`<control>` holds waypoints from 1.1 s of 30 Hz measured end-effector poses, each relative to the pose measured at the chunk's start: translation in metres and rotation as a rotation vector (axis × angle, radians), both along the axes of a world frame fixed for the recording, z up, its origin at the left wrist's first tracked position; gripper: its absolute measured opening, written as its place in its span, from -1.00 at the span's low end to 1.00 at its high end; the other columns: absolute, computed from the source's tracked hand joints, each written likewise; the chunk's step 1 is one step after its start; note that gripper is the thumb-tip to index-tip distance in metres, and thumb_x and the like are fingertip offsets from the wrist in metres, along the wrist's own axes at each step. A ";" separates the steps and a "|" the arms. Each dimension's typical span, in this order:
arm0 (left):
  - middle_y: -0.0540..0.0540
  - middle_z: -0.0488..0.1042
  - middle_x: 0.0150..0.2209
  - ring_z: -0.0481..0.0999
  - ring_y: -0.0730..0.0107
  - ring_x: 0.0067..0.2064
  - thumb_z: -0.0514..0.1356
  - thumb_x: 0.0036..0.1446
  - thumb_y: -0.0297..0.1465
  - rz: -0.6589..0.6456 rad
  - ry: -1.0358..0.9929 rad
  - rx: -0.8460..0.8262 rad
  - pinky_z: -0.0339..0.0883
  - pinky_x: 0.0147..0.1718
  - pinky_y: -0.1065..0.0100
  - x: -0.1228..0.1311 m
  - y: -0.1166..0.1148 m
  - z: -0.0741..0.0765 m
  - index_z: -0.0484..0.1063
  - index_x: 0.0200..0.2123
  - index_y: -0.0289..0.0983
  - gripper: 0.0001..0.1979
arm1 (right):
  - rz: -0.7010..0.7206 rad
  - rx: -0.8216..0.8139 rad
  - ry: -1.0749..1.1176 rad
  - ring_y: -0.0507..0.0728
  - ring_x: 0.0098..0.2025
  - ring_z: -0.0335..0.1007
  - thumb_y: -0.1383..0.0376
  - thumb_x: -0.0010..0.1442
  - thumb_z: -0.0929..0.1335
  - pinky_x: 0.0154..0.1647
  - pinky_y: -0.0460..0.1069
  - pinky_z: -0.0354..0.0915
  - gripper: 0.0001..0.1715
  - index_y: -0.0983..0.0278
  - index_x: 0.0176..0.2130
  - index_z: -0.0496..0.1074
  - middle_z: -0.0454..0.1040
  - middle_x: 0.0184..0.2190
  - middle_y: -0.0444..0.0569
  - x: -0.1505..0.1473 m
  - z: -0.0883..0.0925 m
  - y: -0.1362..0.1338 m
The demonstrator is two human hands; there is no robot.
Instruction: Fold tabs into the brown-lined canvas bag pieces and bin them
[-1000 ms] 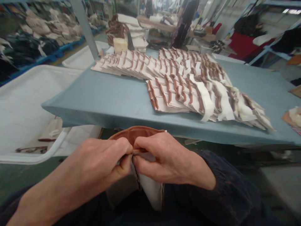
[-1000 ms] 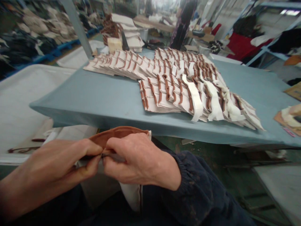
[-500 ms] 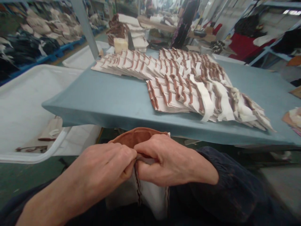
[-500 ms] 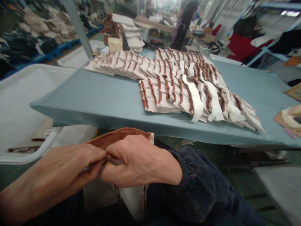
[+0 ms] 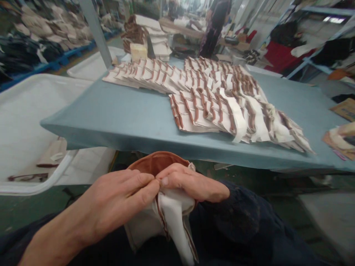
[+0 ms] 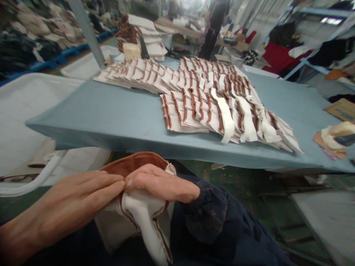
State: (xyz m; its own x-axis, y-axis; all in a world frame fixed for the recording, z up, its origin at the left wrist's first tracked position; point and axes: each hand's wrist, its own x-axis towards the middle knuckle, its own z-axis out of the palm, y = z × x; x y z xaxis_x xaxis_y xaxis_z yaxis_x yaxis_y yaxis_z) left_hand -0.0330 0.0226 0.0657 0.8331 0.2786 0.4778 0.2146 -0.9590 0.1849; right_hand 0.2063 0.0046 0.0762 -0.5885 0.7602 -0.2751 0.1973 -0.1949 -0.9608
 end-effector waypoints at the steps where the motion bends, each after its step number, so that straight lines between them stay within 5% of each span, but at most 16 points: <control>1: -0.03 0.70 -0.21 0.66 0.32 -0.27 -0.05 0.65 -0.54 -0.001 -0.022 -0.025 0.50 -0.28 0.34 0.001 0.000 0.000 0.48 0.11 -0.23 -0.70 | -0.002 -0.034 0.026 0.05 -0.41 0.19 0.43 0.34 0.35 -0.37 -0.06 0.25 -0.66 0.21 -0.47 0.35 0.32 -0.47 -0.16 0.000 -0.004 -0.001; 4: -0.02 0.71 -0.21 0.69 0.38 -0.27 -0.04 0.70 -0.46 -0.012 -0.091 -0.109 0.54 -0.23 0.42 0.003 -0.002 0.001 0.44 0.04 -0.20 -0.75 | 0.063 -0.156 0.146 0.00 -0.48 0.07 0.32 0.34 0.34 -0.48 -0.06 0.08 -0.72 0.21 -0.44 0.34 0.24 -0.52 -0.22 0.002 -0.010 -0.004; 6: 0.03 0.71 -0.23 0.72 0.41 -0.27 0.00 0.69 -0.45 0.036 -0.096 -0.181 0.55 -0.17 0.44 0.002 -0.005 0.001 0.43 0.00 -0.16 -0.78 | 0.082 -0.090 0.160 -0.03 -0.53 -0.01 0.25 0.32 0.36 -0.53 -0.06 -0.03 -0.69 0.20 -0.46 0.28 0.15 -0.57 -0.28 0.004 -0.007 -0.007; 10: 0.12 0.72 -0.23 0.72 0.44 -0.31 0.14 0.59 -0.38 0.208 -0.102 -0.350 0.50 -0.26 0.49 -0.005 -0.009 0.004 0.50 -0.02 -0.10 -0.87 | -0.010 0.383 0.007 -0.05 -0.54 -0.11 0.37 0.19 0.31 -0.52 -0.03 -0.15 -0.67 0.17 -0.53 0.11 0.01 -0.62 -0.30 0.001 0.003 -0.012; 13: 0.17 0.71 -0.25 0.69 0.50 -0.33 0.20 0.47 -0.45 0.211 -0.064 -0.501 0.44 -0.30 0.54 -0.009 -0.006 0.012 0.56 -0.07 -0.08 -0.84 | -0.067 0.702 -0.099 -0.05 -0.53 -0.09 0.40 0.17 0.26 -0.46 -0.01 -0.14 -0.72 0.19 -0.52 0.13 0.06 -0.60 -0.28 -0.001 0.002 -0.014; 20: 0.14 0.71 -0.29 0.68 0.51 -0.32 0.13 0.60 -0.39 0.106 0.067 -0.606 0.38 -0.31 0.51 -0.004 0.000 0.030 0.60 -0.18 -0.14 -0.73 | -0.054 0.951 -0.183 -0.06 -0.56 -0.02 0.44 0.22 0.29 -0.45 0.00 -0.13 -0.73 0.20 -0.48 0.18 0.14 -0.59 -0.30 -0.001 -0.004 -0.018; 23: 0.13 0.59 -0.43 0.56 0.51 -0.44 0.02 0.69 -0.33 0.050 0.070 -0.486 0.29 -0.42 0.42 0.000 -0.004 0.032 0.48 -0.33 -0.18 -0.54 | -0.042 0.908 -0.131 -0.07 -0.57 -0.03 0.45 0.21 0.29 -0.48 -0.03 -0.12 -0.72 0.19 -0.47 0.16 0.11 -0.59 -0.31 0.001 -0.001 -0.021; 27: 0.12 0.41 -0.53 0.38 0.51 -0.52 -0.09 0.75 -0.19 -0.017 -0.044 -0.373 0.16 -0.48 0.34 0.005 -0.005 0.021 0.33 -0.42 -0.20 -0.41 | 0.078 0.596 0.117 -0.08 -0.59 -0.01 0.38 0.21 0.31 -0.55 -0.09 -0.04 -0.73 0.17 -0.47 0.17 0.15 -0.60 -0.30 0.001 -0.007 -0.028; 30: 0.16 0.27 -0.59 0.25 0.54 -0.56 -0.02 0.66 0.07 -0.087 -0.159 -0.602 0.10 -0.53 0.38 0.010 -0.001 -0.001 0.25 -0.48 -0.21 -0.32 | 0.116 0.455 0.286 -0.06 -0.61 0.06 0.26 0.31 0.36 -0.58 -0.10 0.02 -0.69 0.16 -0.44 0.22 0.23 -0.59 -0.27 -0.007 -0.019 -0.031; 33: 0.17 0.21 -0.61 0.12 0.54 -0.57 0.19 0.44 0.26 -0.095 -0.290 -0.858 0.05 -0.59 0.42 0.011 0.003 -0.022 0.16 -0.52 -0.21 -0.26 | 0.092 0.496 0.335 -0.04 -0.61 0.10 0.23 0.34 0.36 -0.58 -0.09 0.06 -0.69 0.15 -0.42 0.24 0.25 -0.59 -0.25 -0.014 -0.023 -0.030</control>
State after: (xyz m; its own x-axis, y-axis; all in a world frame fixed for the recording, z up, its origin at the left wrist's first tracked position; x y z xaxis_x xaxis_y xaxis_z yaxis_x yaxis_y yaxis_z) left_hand -0.0216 0.0257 0.0441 0.7498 0.5720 0.3327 -0.0243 -0.4786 0.8777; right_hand 0.1923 -0.0252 0.0535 -0.6511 0.6923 0.3113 -0.1373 0.2959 -0.9453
